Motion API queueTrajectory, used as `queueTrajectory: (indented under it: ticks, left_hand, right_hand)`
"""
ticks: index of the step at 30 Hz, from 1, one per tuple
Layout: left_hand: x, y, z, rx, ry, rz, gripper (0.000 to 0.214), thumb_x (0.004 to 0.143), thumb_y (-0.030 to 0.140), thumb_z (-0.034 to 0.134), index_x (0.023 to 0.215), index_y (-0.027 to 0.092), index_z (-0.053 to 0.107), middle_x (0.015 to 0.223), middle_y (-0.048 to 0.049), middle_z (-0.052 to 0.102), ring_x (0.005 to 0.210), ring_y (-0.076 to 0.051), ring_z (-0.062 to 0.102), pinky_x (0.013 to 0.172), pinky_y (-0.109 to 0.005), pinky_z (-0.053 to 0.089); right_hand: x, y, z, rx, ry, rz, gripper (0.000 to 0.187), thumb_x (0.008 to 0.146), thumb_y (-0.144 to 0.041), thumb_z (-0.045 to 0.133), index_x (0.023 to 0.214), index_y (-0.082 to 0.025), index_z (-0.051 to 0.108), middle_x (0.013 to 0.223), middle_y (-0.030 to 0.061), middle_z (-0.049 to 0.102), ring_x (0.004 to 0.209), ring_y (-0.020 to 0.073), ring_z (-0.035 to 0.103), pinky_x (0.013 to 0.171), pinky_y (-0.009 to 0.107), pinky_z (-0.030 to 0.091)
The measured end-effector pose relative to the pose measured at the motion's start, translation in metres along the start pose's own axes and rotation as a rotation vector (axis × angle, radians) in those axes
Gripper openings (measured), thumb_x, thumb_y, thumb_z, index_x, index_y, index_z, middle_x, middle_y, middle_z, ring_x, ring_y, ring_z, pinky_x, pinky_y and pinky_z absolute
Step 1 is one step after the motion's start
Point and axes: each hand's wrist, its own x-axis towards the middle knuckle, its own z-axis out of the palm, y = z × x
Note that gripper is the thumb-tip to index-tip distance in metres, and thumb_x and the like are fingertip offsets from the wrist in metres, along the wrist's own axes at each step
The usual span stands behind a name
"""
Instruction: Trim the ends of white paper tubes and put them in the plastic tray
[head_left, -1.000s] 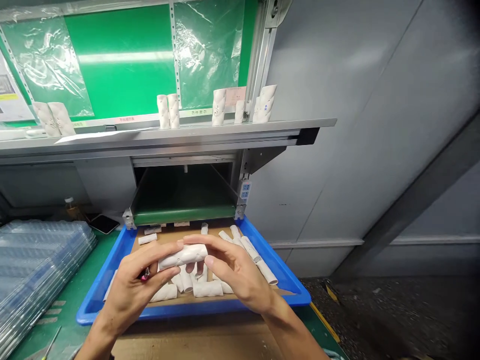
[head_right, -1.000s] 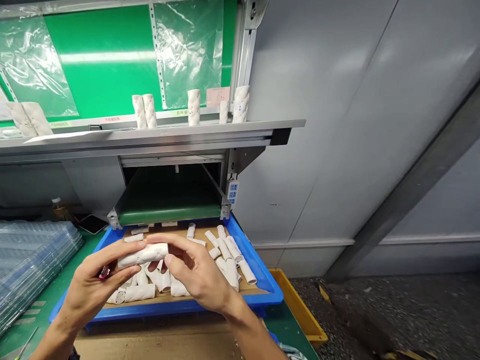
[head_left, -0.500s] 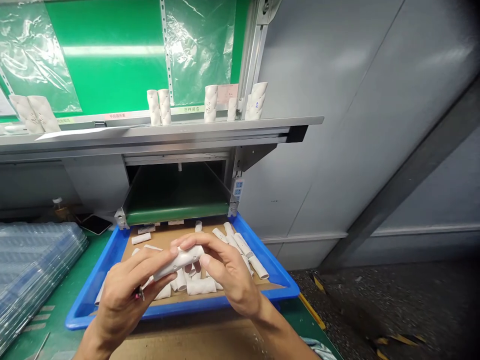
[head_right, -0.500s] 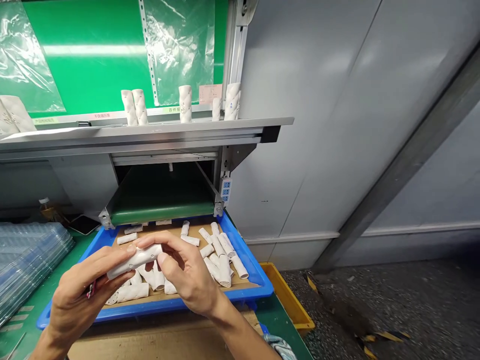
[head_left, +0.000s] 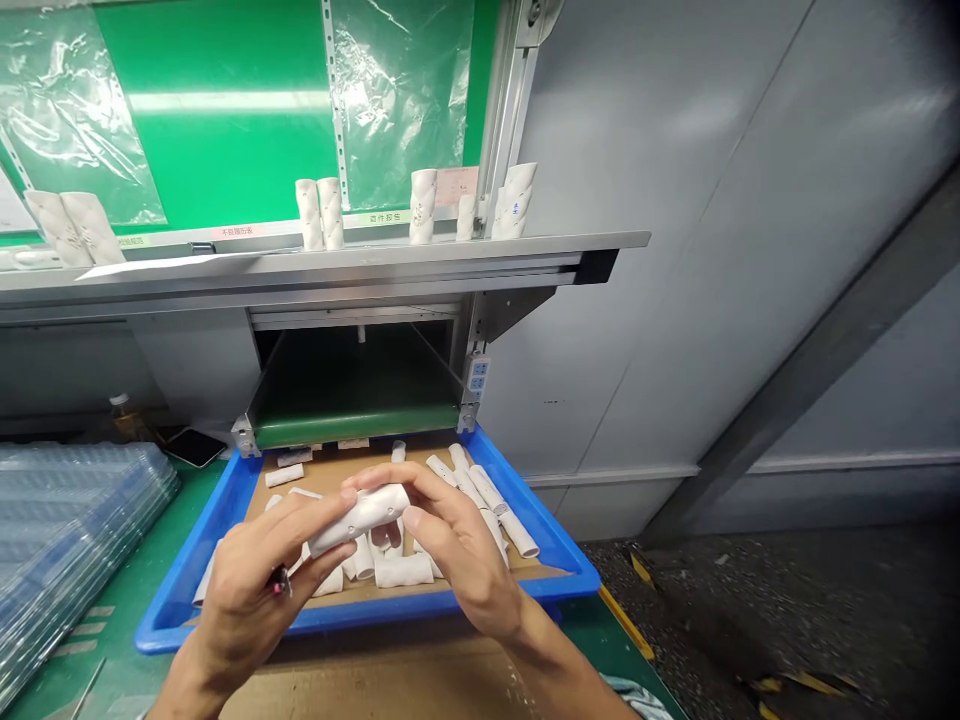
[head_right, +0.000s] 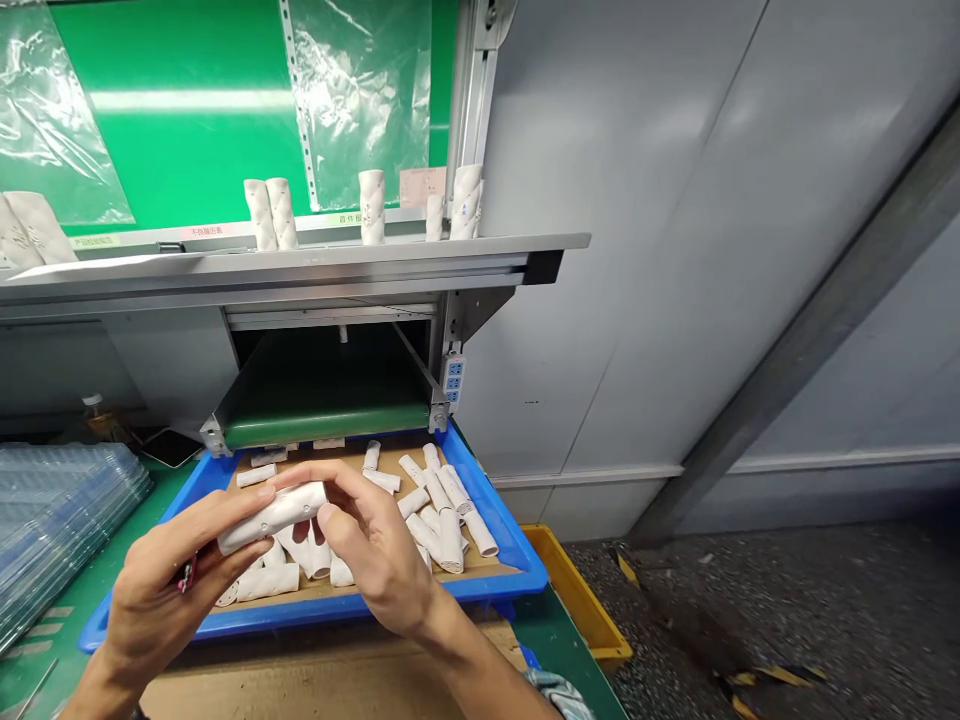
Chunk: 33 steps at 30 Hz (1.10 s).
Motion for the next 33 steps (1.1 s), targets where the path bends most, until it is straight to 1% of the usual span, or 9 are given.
queueTrajectory:
  ticks: [2, 6, 11, 14, 17, 19, 23, 29, 33]
  left_hand:
    - [0.000, 0.000, 0.000, 0.007, -0.002, 0.001, 0.040, 0.102, 0.022, 0.072, 0.141, 0.027, 0.066, 0.096, -0.0002, 0.078, 0.060, -0.008, 0.058, 0.059, -0.017, 0.050]
    - [0.001, 0.001, 0.003, 0.017, -0.001, 0.007, 0.038, 0.102, 0.026, 0.071, 0.140, 0.028, 0.066, 0.109, -0.0042, 0.082, 0.064, -0.010, 0.064, 0.061, -0.019, 0.053]
    - [0.003, 0.003, 0.002, 0.098, -0.017, -0.086, 0.037, 0.105, 0.042, 0.066, 0.138, 0.025, 0.064, 0.114, -0.0072, 0.081, 0.075, -0.014, 0.072, 0.066, -0.022, 0.057]
    - [0.004, 0.007, -0.008, 0.229, -0.036, -0.184, 0.045, 0.110, 0.054, 0.050, 0.140, 0.022, 0.060, 0.104, -0.0058, 0.077, 0.077, -0.016, 0.072, 0.066, -0.024, 0.057]
    - [0.005, 0.015, -0.015, 0.333, -0.027, -0.176, 0.035, 0.115, 0.041, 0.037, 0.129, 0.021, 0.062, 0.099, -0.0042, 0.074, 0.081, -0.016, 0.072, 0.071, -0.025, 0.054]
    - [0.004, 0.020, -0.015, 0.427, -0.023, -0.108, 0.028, 0.115, 0.033, 0.039, 0.123, 0.021, 0.064, 0.102, -0.0049, 0.076, 0.089, -0.017, 0.074, 0.076, -0.026, 0.053]
    - [0.003, 0.027, -0.006, 0.598, -0.075, -0.022, 0.032, 0.115, 0.041, 0.043, 0.126, 0.019, 0.063, 0.099, -0.0066, 0.078, 0.085, -0.020, 0.077, 0.072, -0.029, 0.051]
    - [0.001, 0.028, -0.004, 0.632, -0.158, -0.086, 0.036, 0.116, 0.043, 0.039, 0.123, 0.019, 0.065, 0.090, -0.0040, 0.077, 0.077, -0.020, 0.076, 0.064, -0.031, 0.046]
    - [0.000, 0.027, -0.004, 0.617, -0.188, -0.098, 0.036, 0.116, 0.043, 0.038, 0.124, 0.020, 0.064, 0.089, -0.0032, 0.076, 0.075, -0.021, 0.076, 0.061, -0.032, 0.044]
  right_hand:
    - [0.000, 0.000, 0.001, -0.005, 0.010, 0.003, 0.029, 0.103, -0.040, 0.059, 0.122, -0.023, 0.072, 0.107, 0.0061, 0.073, 0.084, 0.0195, 0.063, 0.074, 0.031, 0.052]
    - [0.000, 0.003, 0.000, -0.003, 0.032, 0.015, 0.027, 0.105, -0.044, 0.059, 0.112, -0.022, 0.073, 0.112, 0.0067, 0.074, 0.081, 0.0176, 0.064, 0.075, 0.031, 0.055]
    - [0.001, 0.013, -0.006, -0.147, 0.045, 0.011, 0.023, 0.101, -0.037, 0.074, 0.121, -0.027, 0.071, 0.121, 0.0048, 0.074, 0.106, 0.0211, 0.071, 0.093, 0.031, 0.058]
    - [0.002, 0.015, -0.010, -0.293, 0.090, -0.030, 0.020, 0.101, -0.033, 0.073, 0.121, -0.028, 0.072, 0.120, 0.0042, 0.075, 0.109, 0.0213, 0.071, 0.094, 0.031, 0.059]
    - [0.001, 0.014, -0.011, -0.358, 0.091, -0.061, 0.021, 0.102, -0.029, 0.073, 0.122, -0.031, 0.072, 0.120, 0.0023, 0.076, 0.112, 0.0209, 0.072, 0.094, 0.029, 0.059]
    - [-0.001, 0.014, -0.010, -0.403, 0.079, -0.074, 0.022, 0.102, -0.027, 0.072, 0.123, -0.033, 0.071, 0.121, 0.0011, 0.076, 0.114, 0.0210, 0.072, 0.095, 0.030, 0.059]
    - [-0.005, 0.016, -0.008, -0.515, 0.057, -0.080, 0.025, 0.102, -0.026, 0.071, 0.126, -0.035, 0.070, 0.123, 0.0009, 0.076, 0.116, 0.0222, 0.071, 0.098, 0.033, 0.057]
    - [-0.006, 0.014, -0.006, -0.609, 0.032, -0.110, 0.022, 0.103, -0.027, 0.070, 0.125, -0.030, 0.070, 0.124, 0.0057, 0.076, 0.115, 0.0262, 0.072, 0.101, 0.039, 0.059]
    - [-0.005, 0.012, -0.006, -0.640, 0.013, -0.136, 0.024, 0.102, -0.024, 0.071, 0.126, -0.029, 0.069, 0.122, 0.0057, 0.076, 0.116, 0.0263, 0.072, 0.102, 0.040, 0.060]
